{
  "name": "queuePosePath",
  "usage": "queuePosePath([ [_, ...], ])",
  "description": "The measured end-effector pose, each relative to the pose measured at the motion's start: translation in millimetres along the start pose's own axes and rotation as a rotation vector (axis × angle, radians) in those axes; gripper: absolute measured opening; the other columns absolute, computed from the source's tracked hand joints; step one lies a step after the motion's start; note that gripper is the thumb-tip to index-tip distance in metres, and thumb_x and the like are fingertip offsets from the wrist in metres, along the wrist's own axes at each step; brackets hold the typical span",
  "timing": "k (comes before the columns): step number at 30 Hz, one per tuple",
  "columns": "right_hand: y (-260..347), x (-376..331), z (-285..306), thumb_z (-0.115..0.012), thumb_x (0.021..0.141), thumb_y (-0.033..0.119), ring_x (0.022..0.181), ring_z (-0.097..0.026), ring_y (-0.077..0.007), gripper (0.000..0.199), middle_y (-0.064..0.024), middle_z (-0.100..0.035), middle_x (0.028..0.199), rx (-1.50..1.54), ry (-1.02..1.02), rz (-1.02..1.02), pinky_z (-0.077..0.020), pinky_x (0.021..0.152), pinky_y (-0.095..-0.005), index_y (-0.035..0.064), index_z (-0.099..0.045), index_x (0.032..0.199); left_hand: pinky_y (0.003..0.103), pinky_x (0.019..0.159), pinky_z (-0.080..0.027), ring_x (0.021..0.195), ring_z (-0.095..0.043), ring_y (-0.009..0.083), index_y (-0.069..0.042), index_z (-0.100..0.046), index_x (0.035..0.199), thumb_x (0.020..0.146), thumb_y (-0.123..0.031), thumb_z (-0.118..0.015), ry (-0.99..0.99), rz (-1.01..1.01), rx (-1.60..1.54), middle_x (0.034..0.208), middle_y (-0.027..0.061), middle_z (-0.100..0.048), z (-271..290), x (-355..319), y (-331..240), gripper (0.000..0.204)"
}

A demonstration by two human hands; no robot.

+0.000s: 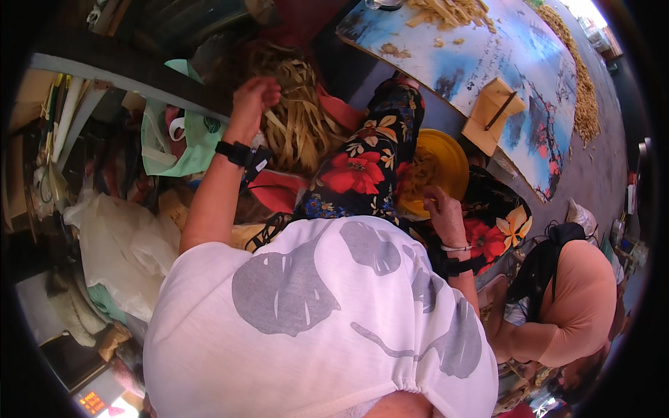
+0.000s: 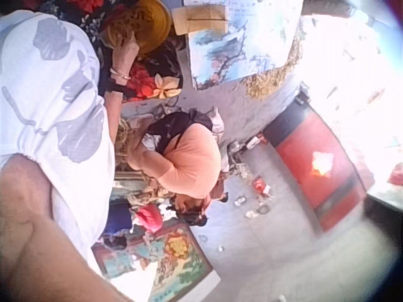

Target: The person folds and sorts corn husks by hand, using a small wooden stand on a table and a yellow bucket for the finished items.

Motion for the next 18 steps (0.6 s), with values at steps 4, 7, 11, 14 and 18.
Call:
queuePosePath([
  [4, -3, 3, -15, -0.067, 0.088, 0.008, 0.091, -0.067, -0.0410, 0.022, -0.0198, -0.071, 0.100, -0.171, 0.061, 0.043, -0.0536, 0.076, -0.0440, 0.0015, -0.065, 0.109, 0.035, 0.064, -0.056, 0.074, -0.069, 0.0196, -0.001, -0.068, 0.110, 0.100, -0.009, -0.052, -0.070, 0.276, 0.346, 0.092, 0.0121, -0.071, 47, -10, 109, 0.020],
  [7, 0, 5, -20, -0.067, 0.087, 0.008, 0.092, -0.067, -0.0412, 0.024, -0.0198, -0.071, 0.101, -0.222, 0.099, 0.036, -0.0536, 0.077, -0.0448, 0.0017, -0.065, 0.110, 0.044, 0.066, -0.055, 0.078, -0.071, 0.0294, -0.007, -0.073, 0.103, 0.098, -0.019, -0.052, -0.067, 0.121, 0.788, 0.095, 0.0156, -0.073, 65, 9, 161, 0.024],
  [11, -14, -4, -25, -0.068, 0.086, 0.008, 0.093, -0.068, -0.0405, 0.025, -0.0197, -0.071, 0.101, -0.253, 0.112, -0.045, -0.0543, 0.079, -0.0445, 0.0015, -0.066, 0.109, 0.051, 0.076, -0.053, 0.089, -0.069, 0.0384, -0.008, -0.076, 0.097, 0.095, -0.023, -0.051, -0.116, -0.166, 1.248, 0.101, 0.0179, -0.072, 28, 54, 159, 0.030],
  [14, -6, -2, -26, -0.068, 0.086, 0.008, 0.093, -0.068, -0.0398, 0.024, -0.0197, -0.071, 0.101, -0.280, 0.145, -0.051, -0.0547, 0.079, -0.0439, 0.0013, -0.066, 0.109, 0.052, 0.076, -0.054, 0.093, -0.069, 0.0378, -0.009, -0.076, 0.097, 0.093, -0.021, -0.053, 0.082, -0.288, 1.457, 0.101, 0.0172, -0.073, 53, 104, 213, 0.027],
  [18, -2, 1, -31, -0.068, 0.086, 0.008, 0.094, -0.069, -0.0390, 0.023, -0.0196, -0.072, 0.102, -0.291, 0.163, -0.032, -0.0548, 0.080, -0.0431, 0.0017, -0.067, 0.108, 0.050, 0.076, -0.055, 0.092, -0.069, 0.0373, -0.008, -0.077, 0.099, 0.092, -0.018, -0.053, 0.262, -0.433, 1.684, 0.097, 0.0172, -0.074, 46, 111, 228, 0.026],
])
Point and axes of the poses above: each hand's wrist, its own x-axis towards the middle knuckle, its own z-axis out of the back of the hand, y = z × x, the point moved 9 cm from there along x, towards the middle knuckle
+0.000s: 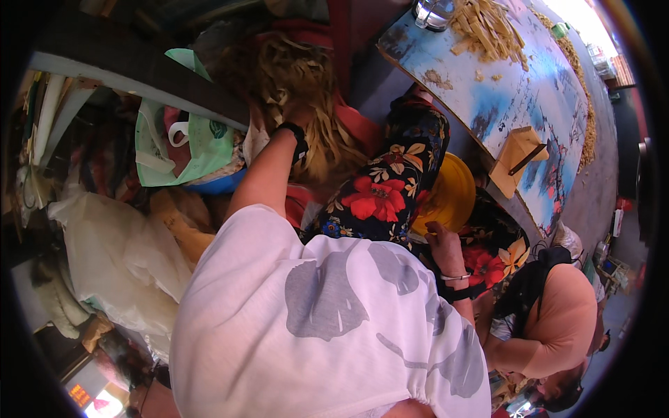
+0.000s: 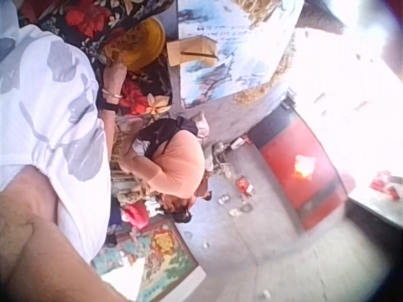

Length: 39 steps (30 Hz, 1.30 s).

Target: The person folds and sorts corn husks by hand, using a small wooden stand on a table and a yellow bucket for the finished items.

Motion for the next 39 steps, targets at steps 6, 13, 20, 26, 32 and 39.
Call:
queuePosePath([
  [6, -6, -5, 6, -0.067, 0.087, 0.005, 0.093, -0.069, -0.0376, 0.020, -0.0199, -0.071, 0.099, 0.031, -0.053, -0.071, -0.0555, 0.077, -0.0406, 0.0016, -0.067, 0.106, 0.039, 0.079, -0.054, 0.090, -0.071, 0.0286, -0.001, -0.075, 0.105, 0.095, -0.013, -0.055, -0.446, 0.607, -0.825, 0.098, 0.0141, -0.075, 132, -49, -14, 0.025],
  [13, 149, 42, 85, -0.071, 0.083, -0.001, 0.093, -0.068, -0.0306, 0.042, -0.0149, -0.068, 0.109, 0.244, -0.263, 0.321, -0.0549, 0.076, -0.0351, 0.0030, -0.062, 0.124, 0.023, 0.078, -0.051, 0.088, -0.067, 0.0096, -0.001, -0.073, 0.107, 0.097, -0.007, -0.062, -0.584, 0.290, -1.415, 0.095, 0.0045, -0.074, 297, -75, -91, 0.016],
  [20, 230, 112, 64, -0.075, 0.081, 0.011, 0.110, -0.061, -0.0399, 0.065, -0.0195, -0.060, 0.127, 0.215, -0.236, 0.552, -0.0527, 0.090, -0.0396, 0.0068, -0.049, 0.140, 0.027, 0.082, -0.053, 0.088, -0.070, 0.0145, 0.000, -0.072, 0.104, 0.098, -0.004, -0.056, -0.440, 0.006, -1.466, 0.095, 0.0061, -0.073, 354, -36, -126, 0.018],
  [26, 204, 80, 65, -0.070, 0.084, 0.006, 0.095, -0.067, -0.0354, 0.040, -0.0169, -0.067, 0.113, 0.237, -0.203, 0.463, -0.0540, 0.084, -0.0400, 0.0052, -0.063, 0.123, 0.043, 0.081, -0.054, 0.088, -0.070, 0.0361, -0.010, -0.074, 0.104, 0.087, -0.022, -0.065, -0.214, 0.458, -0.882, 0.095, 0.0183, -0.072, 159, -11, -45, 0.023],
  [32, 192, 66, 74, -0.068, 0.086, 0.001, 0.097, -0.068, -0.0343, 0.033, -0.0152, -0.068, 0.112, 0.238, -0.204, 0.387, -0.0560, 0.080, -0.0366, 0.0052, -0.065, 0.118, 0.048, 0.081, -0.053, 0.093, -0.067, 0.0369, -0.006, -0.071, 0.104, 0.089, -0.026, -0.065, -0.314, 0.116, -0.443, 0.107, 0.0193, -0.071, 70, 17, -104, 0.025],
  [39, 179, 70, 53, -0.067, 0.085, -0.001, 0.099, -0.069, -0.0327, 0.031, -0.0161, -0.068, 0.111, 0.259, -0.076, 0.315, -0.0560, 0.081, -0.0357, 0.0039, -0.066, 0.116, 0.038, 0.074, -0.053, 0.082, -0.067, 0.0235, -0.008, -0.067, 0.109, 0.095, -0.021, -0.063, -0.108, 0.337, -0.883, 0.090, 0.0084, -0.071, 60, 13, -81, 0.020],
])
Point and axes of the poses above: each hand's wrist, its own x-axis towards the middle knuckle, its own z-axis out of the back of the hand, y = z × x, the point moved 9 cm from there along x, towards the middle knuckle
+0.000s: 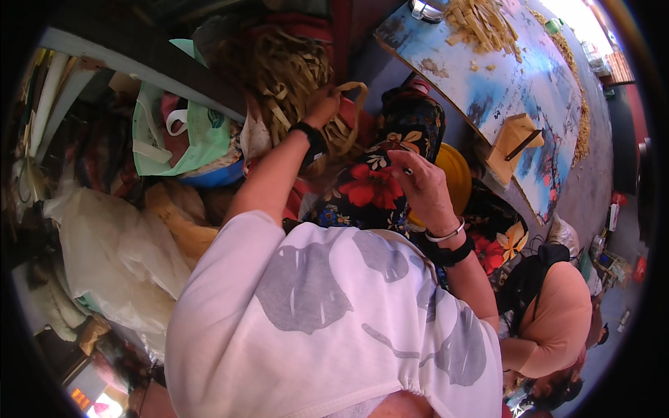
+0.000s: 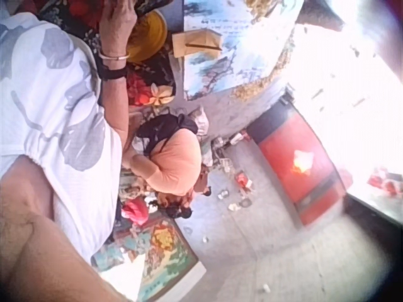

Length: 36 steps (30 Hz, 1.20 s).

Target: The person folds and sorts corn husks by hand, using a small wooden stand on a table and a yellow bucket for the finished items.

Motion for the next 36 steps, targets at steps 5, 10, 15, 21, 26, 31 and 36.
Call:
queuePosePath([
  [5, 4, 15, 12, -0.070, 0.083, -0.001, 0.104, -0.067, -0.0365, 0.047, -0.0198, -0.067, 0.114, 0.041, -0.191, 0.147, -0.0546, 0.087, -0.0384, 0.0031, -0.058, 0.129, 0.020, 0.065, -0.046, 0.073, -0.058, 0.0064, -0.009, -0.065, 0.102, 0.100, -0.010, -0.055, -0.030, -0.428, -0.138, 0.086, -0.0012, -0.065, 88, -61, -99, 0.010],
  [10, 25, 46, 0, -0.078, 0.077, 0.006, 0.130, -0.050, -0.0398, 0.083, -0.0218, -0.051, 0.141, 0.016, -0.093, 0.201, -0.0449, 0.105, -0.0412, 0.0065, -0.038, 0.149, 0.021, 0.070, -0.049, 0.079, -0.059, 0.0057, -0.007, -0.063, 0.103, 0.102, -0.004, -0.049, 0.153, -0.281, -0.590, 0.091, -0.0011, -0.066, 149, -109, -234, 0.015],
  [15, 36, 61, -60, -0.074, 0.083, 0.015, 0.139, -0.039, -0.0392, 0.077, -0.0244, -0.038, 0.149, 0.192, 0.077, 0.267, -0.0348, 0.115, -0.0427, 0.0024, -0.035, 0.148, 0.022, 0.077, -0.051, 0.084, -0.061, 0.0067, -0.005, -0.062, 0.104, 0.101, 0.001, -0.046, 0.280, -0.442, -0.705, 0.093, 0.0009, -0.066, 126, -151, -328, 0.017],
  [21, -1, 45, -38, -0.040, 0.103, -0.001, 0.081, -0.068, -0.0143, 0.021, -0.0067, -0.067, 0.097, 0.895, -0.075, -0.047, -0.0554, 0.073, -0.0256, 0.0015, -0.055, 0.118, 0.025, 0.079, -0.052, 0.089, -0.065, 0.0120, -0.002, -0.063, 0.109, 0.101, -0.005, -0.050, 0.289, -0.324, -1.193, 0.098, 0.0059, -0.068, 124, -154, -336, 0.016],
  [26, 48, 9, 38, -0.043, 0.109, 0.019, 0.079, -0.061, -0.0151, 0.019, -0.0050, -0.061, 0.086, 0.725, -0.242, 0.112, -0.0514, 0.075, -0.0281, 0.0025, -0.053, 0.107, 0.028, 0.076, -0.055, 0.088, -0.067, 0.0117, -0.004, -0.066, 0.101, 0.103, -0.031, -0.055, 0.160, 0.155, -0.413, 0.095, 0.0075, -0.068, 126, -118, -146, 0.030],
  [31, 83, -33, 48, -0.045, 0.108, 0.031, 0.065, -0.050, -0.0179, 0.030, -0.0044, -0.048, 0.068, 0.996, -0.149, 0.170, -0.0417, 0.062, -0.0295, 0.0057, -0.045, 0.091, 0.038, 0.087, -0.056, 0.093, -0.068, 0.0240, -0.002, -0.063, 0.110, 0.101, -0.039, -0.059, 0.458, 0.881, -0.949, 0.101, 0.0151, -0.069, 15, -192, -19, 0.038],
  [36, 89, -83, 70, -0.051, 0.106, 0.030, 0.052, -0.046, -0.0124, 0.031, -0.0012, -0.047, 0.060, 1.217, 0.064, 0.248, -0.0436, 0.048, -0.0285, 0.0047, -0.047, 0.089, 0.045, 0.094, -0.055, 0.100, -0.068, 0.0305, 0.000, -0.061, 0.112, 0.100, -0.024, -0.059, 0.319, 0.777, -1.509, 0.100, 0.0158, -0.069, -38, -140, -14, 0.027],
])
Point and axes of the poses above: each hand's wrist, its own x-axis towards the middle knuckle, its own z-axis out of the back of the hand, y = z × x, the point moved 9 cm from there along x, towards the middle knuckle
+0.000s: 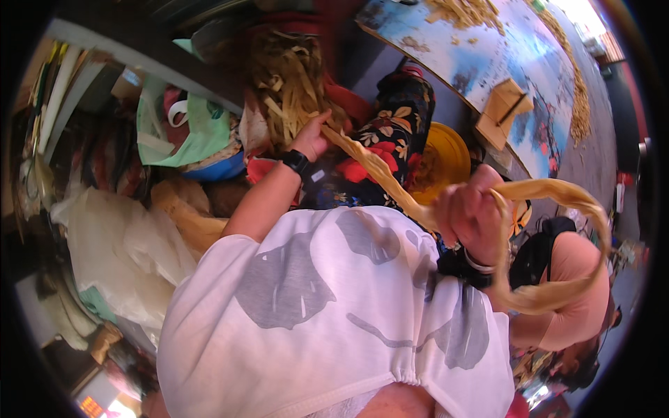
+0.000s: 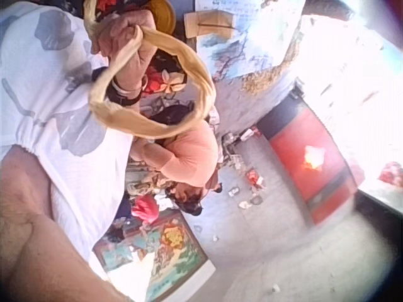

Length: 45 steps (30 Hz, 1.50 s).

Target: The person folds and sorts corn husks by hand, using a small wooden stand on a table and a yellow bucket for the finished items.

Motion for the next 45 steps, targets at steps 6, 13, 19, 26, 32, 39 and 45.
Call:
queuePosePath([
  [6, 87, -54, 34, -0.051, 0.100, 0.052, 0.036, -0.036, -0.0086, 0.041, 0.0102, -0.038, 0.048, -0.246, -0.213, 0.343, -0.0259, 0.043, -0.0277, 0.0151, -0.043, 0.085, 0.029, 0.055, -0.041, 0.055, -0.042, 0.0158, 0.006, -0.049, 0.097, 0.098, -0.008, -0.051, -0.081, 0.085, -0.374, 0.066, 0.0021, -0.041, 17, 21, 15, 0.015],
  [13, -34, -126, 174, -0.051, 0.104, 0.018, 0.052, -0.048, -0.0081, 0.017, 0.0025, -0.049, 0.063, -0.777, -0.718, -0.337, -0.0388, 0.048, -0.0248, 0.0043, -0.060, 0.107, 0.024, 0.045, -0.026, 0.048, -0.027, 0.0093, 0.004, -0.046, 0.093, 0.103, -0.014, -0.046, 0.130, 0.115, -0.536, 0.061, -0.0012, -0.030, -30, -42, -5, 0.020],
  [19, -125, -133, 270, -0.057, 0.099, 0.016, 0.067, -0.066, -0.0165, 0.022, -0.0095, -0.065, 0.077, -1.036, -0.745, -0.526, -0.0483, 0.053, -0.0304, 0.0007, -0.060, 0.114, 0.022, 0.046, -0.026, 0.051, -0.030, 0.0076, 0.001, -0.053, 0.120, 0.108, -0.030, -0.042, 0.215, -0.088, -0.213, 0.082, 0.0024, -0.047, -168, -116, 10, 0.034],
  [26, -50, -78, 201, -0.057, 0.102, 0.025, 0.093, -0.070, -0.0235, 0.034, -0.0131, -0.072, 0.107, -1.487, -0.574, -0.173, -0.0536, 0.081, -0.0365, -0.0010, -0.060, 0.123, 0.017, 0.061, -0.037, 0.071, -0.046, 0.0032, -0.006, -0.056, 0.133, 0.107, -0.027, -0.049, 0.481, -0.647, 0.993, 0.087, -0.0026, -0.056, -274, -156, 49, 0.034],
  [32, -41, -53, 124, -0.050, 0.106, 0.040, 0.104, -0.068, -0.0230, 0.054, -0.0137, -0.069, 0.122, 0.111, -0.436, -0.414, -0.0518, 0.092, -0.0351, 0.0003, -0.050, 0.142, 0.040, 0.076, -0.054, 0.087, -0.068, 0.0355, -0.002, -0.069, 0.107, 0.101, -0.027, -0.059, 1.077, -0.809, 1.374, 0.094, 0.0177, -0.068, -305, -180, 139, 0.028],
  [39, 61, -82, 122, -0.054, 0.104, 0.031, 0.075, -0.058, -0.0152, 0.036, 0.0000, -0.052, 0.078, -0.044, -0.448, 0.284, -0.0527, 0.082, -0.0352, 0.0035, -0.052, 0.127, 0.040, 0.063, -0.052, 0.071, -0.067, 0.0311, -0.006, -0.066, 0.080, 0.099, -0.027, -0.058, 1.188, -0.701, 1.693, 0.072, 0.0122, -0.063, -285, -151, 184, 0.030],
  [45, 143, -158, 155, -0.045, 0.109, 0.023, 0.085, -0.053, -0.0150, 0.021, -0.0013, -0.050, 0.088, -0.179, -0.743, 0.632, -0.0445, 0.100, -0.0374, 0.0057, -0.054, 0.116, 0.024, 0.059, -0.035, 0.061, -0.041, 0.0054, -0.004, -0.072, 0.094, 0.106, -0.045, -0.047, 0.576, -0.006, 1.061, 0.067, -0.0048, -0.049, -249, -51, 172, 0.049],
])
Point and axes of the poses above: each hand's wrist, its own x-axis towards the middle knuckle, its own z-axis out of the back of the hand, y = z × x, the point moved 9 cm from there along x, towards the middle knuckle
